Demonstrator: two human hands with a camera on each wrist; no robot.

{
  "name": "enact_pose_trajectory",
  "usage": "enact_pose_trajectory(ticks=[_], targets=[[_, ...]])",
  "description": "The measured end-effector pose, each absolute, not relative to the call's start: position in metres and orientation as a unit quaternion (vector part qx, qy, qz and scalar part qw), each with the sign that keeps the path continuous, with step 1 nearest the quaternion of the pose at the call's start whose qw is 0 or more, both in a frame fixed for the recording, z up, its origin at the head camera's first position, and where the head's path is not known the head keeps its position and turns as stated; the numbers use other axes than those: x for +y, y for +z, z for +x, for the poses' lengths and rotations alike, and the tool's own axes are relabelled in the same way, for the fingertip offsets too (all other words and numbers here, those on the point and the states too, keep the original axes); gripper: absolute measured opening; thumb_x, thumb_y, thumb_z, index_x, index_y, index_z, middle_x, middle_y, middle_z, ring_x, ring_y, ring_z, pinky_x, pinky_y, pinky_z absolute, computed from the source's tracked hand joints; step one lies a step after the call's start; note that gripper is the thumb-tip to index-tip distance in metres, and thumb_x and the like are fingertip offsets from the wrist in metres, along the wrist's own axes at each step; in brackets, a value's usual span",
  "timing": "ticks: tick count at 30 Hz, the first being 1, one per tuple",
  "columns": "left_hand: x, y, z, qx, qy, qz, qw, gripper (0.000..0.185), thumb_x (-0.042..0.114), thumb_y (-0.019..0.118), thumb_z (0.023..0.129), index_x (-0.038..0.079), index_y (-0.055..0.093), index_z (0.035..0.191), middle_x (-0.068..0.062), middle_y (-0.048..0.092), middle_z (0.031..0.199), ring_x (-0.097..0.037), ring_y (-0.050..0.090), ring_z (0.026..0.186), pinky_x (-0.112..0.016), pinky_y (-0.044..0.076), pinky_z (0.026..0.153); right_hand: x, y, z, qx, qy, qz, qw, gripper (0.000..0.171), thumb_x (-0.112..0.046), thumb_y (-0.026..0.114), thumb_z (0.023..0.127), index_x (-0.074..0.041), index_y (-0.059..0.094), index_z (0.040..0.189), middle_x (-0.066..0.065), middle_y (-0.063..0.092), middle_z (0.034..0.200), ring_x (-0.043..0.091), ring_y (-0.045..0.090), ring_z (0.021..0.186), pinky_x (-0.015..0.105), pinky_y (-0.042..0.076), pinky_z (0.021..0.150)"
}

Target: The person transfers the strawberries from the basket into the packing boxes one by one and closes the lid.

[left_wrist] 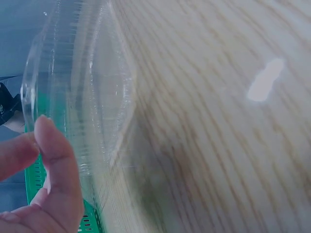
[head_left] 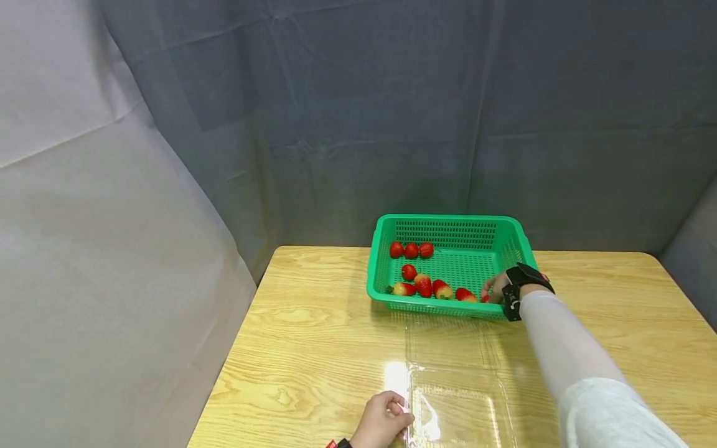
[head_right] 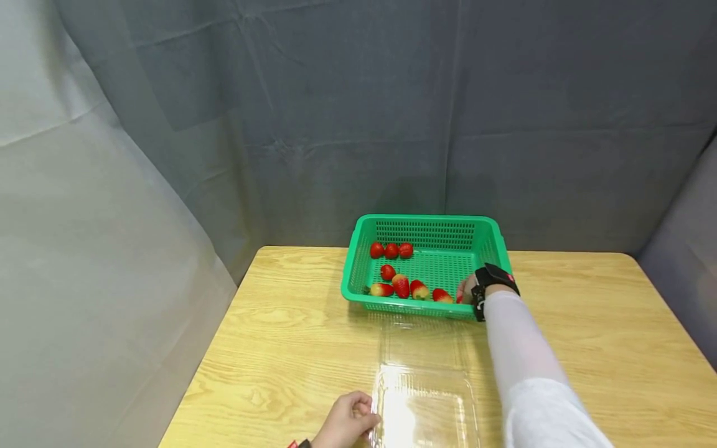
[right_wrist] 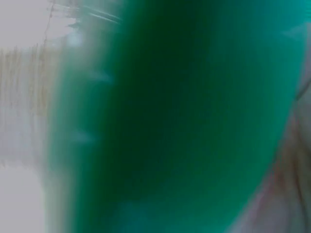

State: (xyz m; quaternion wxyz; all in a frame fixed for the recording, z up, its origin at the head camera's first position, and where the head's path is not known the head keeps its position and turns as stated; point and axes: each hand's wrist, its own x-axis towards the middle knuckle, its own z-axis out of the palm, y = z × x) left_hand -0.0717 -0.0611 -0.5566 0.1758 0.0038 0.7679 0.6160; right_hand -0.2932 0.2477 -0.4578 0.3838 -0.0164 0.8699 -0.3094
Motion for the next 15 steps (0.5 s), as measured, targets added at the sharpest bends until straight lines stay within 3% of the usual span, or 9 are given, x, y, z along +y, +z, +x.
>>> enact_pose_trajectory(ticks=[2,4,7,11,15], targets=[[-0.061,-0.556,-0.071,0.768,0.616,0.004,0.175,0.015,-0.001,0.066,0.076,-0.002,0.056,0.087,0.002,0.048,0.065,-0.007,0.051,0.045,-0.018,0.046,0.043,0.248,-0.453,-0.3,0.854,-0.331,-0.06,0.398,0.022,-0.002,0.052,0.087,0.004,0.049,0.108,0.004,0.048,0.074,0.009,0.036,0.053,0.022,0.037,0.051],[-0.062,-0.556,-0.071,0.767,0.617,0.002,0.177,0.015,-0.001,0.066,0.076,-0.002,0.056,0.087,0.002,0.048,0.065,-0.006,0.051,0.045,-0.017,0.045,0.043,0.249,-0.444,-0.307,0.842,-0.352,-0.118,0.392,0.027,-0.006,0.053,0.09,0.007,0.043,0.111,0.008,0.051,0.078,0.013,0.044,0.06,0.024,0.041,0.057],[-0.063,-0.556,-0.071,0.763,0.621,0.0,0.178,0.015,0.0,0.066,0.076,-0.002,0.056,0.088,0.002,0.048,0.065,-0.006,0.051,0.045,-0.016,0.044,0.043,0.244,-0.426,-0.306,0.842,-0.364,-0.208,0.339,0.033,-0.011,0.054,0.091,0.005,0.043,0.117,0.011,0.053,0.085,0.017,0.05,0.068,0.028,0.043,0.063],[-0.063,-0.557,-0.07,0.759,0.627,0.001,0.172,0.015,-0.001,0.066,0.076,-0.003,0.056,0.088,0.002,0.048,0.064,-0.006,0.049,0.045,-0.016,0.044,0.042,0.223,-0.402,-0.27,0.835,-0.355,-0.318,0.275,0.037,-0.02,0.059,0.089,-0.005,0.048,0.121,0.009,0.056,0.099,0.02,0.055,0.075,0.03,0.046,0.067],[-0.063,-0.557,-0.07,0.758,0.631,0.005,0.165,0.015,-0.001,0.066,0.077,-0.003,0.056,0.088,0.002,0.048,0.064,-0.006,0.049,0.044,-0.017,0.045,0.042,0.199,-0.404,-0.214,0.807,-0.35,-0.397,0.263,0.034,-0.023,0.063,0.086,-0.015,0.054,0.118,0.001,0.059,0.105,0.012,0.059,0.073,0.026,0.049,0.066]])
